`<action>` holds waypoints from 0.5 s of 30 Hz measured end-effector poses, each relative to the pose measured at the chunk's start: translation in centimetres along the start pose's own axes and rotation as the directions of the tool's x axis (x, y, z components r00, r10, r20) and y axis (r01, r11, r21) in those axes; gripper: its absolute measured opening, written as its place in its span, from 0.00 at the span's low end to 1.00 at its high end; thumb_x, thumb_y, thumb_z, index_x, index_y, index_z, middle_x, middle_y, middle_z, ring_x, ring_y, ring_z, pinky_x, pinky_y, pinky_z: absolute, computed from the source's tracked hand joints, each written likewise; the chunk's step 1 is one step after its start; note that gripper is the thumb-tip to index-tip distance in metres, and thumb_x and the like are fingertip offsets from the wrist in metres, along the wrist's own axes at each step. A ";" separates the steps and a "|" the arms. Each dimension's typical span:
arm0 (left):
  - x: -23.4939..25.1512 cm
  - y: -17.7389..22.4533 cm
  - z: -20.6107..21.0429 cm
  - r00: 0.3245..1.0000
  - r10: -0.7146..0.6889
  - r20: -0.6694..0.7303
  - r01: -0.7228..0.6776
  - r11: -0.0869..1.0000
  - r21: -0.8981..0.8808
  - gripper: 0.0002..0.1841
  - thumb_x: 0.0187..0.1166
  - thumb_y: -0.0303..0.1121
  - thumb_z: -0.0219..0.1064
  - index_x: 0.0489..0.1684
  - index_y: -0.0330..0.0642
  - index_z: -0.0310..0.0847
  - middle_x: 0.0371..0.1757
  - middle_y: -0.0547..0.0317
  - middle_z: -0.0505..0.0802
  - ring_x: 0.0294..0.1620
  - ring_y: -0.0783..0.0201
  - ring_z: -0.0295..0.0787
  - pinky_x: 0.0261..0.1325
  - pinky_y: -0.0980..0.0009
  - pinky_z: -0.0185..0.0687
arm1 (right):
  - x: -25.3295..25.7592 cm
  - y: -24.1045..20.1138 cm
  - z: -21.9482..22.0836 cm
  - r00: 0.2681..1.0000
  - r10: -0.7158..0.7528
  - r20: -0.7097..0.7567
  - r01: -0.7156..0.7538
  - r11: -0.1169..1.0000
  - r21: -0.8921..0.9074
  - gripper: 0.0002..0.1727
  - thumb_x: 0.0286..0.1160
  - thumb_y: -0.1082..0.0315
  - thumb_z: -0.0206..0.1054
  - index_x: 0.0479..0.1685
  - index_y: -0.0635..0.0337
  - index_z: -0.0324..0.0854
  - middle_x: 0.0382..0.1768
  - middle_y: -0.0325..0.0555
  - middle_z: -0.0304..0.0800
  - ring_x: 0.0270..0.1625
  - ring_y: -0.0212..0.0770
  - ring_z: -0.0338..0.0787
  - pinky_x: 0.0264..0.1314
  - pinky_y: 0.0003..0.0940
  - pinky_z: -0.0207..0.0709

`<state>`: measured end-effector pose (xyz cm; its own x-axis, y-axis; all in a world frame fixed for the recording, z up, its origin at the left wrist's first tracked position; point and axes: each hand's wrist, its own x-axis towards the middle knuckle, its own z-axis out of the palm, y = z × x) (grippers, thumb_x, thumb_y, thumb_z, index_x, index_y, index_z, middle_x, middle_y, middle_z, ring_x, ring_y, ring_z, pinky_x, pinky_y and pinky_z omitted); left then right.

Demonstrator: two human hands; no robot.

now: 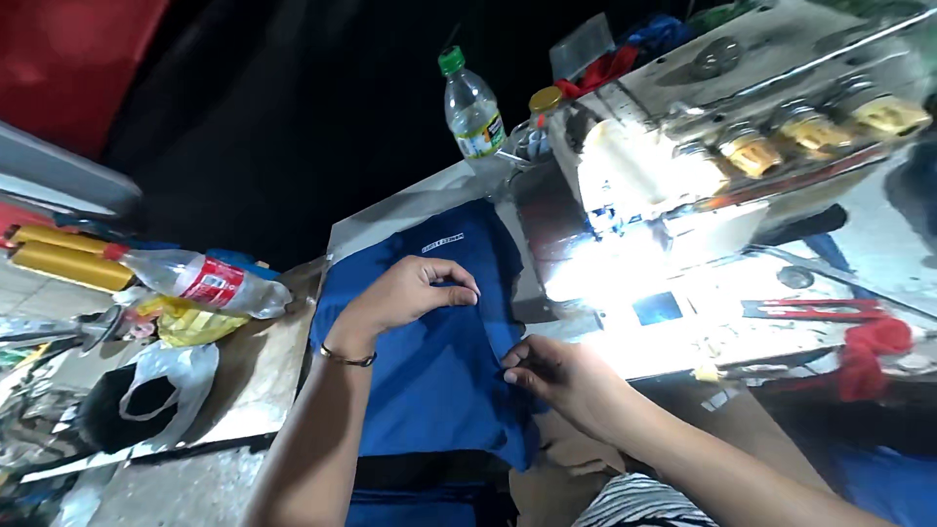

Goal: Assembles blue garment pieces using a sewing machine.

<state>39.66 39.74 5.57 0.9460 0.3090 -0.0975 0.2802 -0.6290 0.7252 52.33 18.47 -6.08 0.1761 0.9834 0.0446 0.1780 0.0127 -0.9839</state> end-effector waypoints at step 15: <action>9.5 5.2 9.9 0.974 0.086 -0.208 -0.015 0.947 0.321 0.06 0.75 0.40 0.76 0.41 0.51 0.95 0.44 0.66 0.95 0.51 0.68 0.88 0.56 0.60 0.82 | -6.5 1.3 -9.7 0.941 0.204 -0.271 -0.220 0.975 -0.033 0.04 0.76 0.61 0.76 0.42 0.47 0.93 0.34 0.29 0.94 0.35 0.25 0.90 0.40 0.27 0.86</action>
<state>51.68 32.39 1.67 0.9119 0.3956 0.1087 0.3037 -0.8291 0.4695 60.81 10.33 -5.93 0.4640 0.8788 -0.1116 0.1665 -0.2102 -0.9634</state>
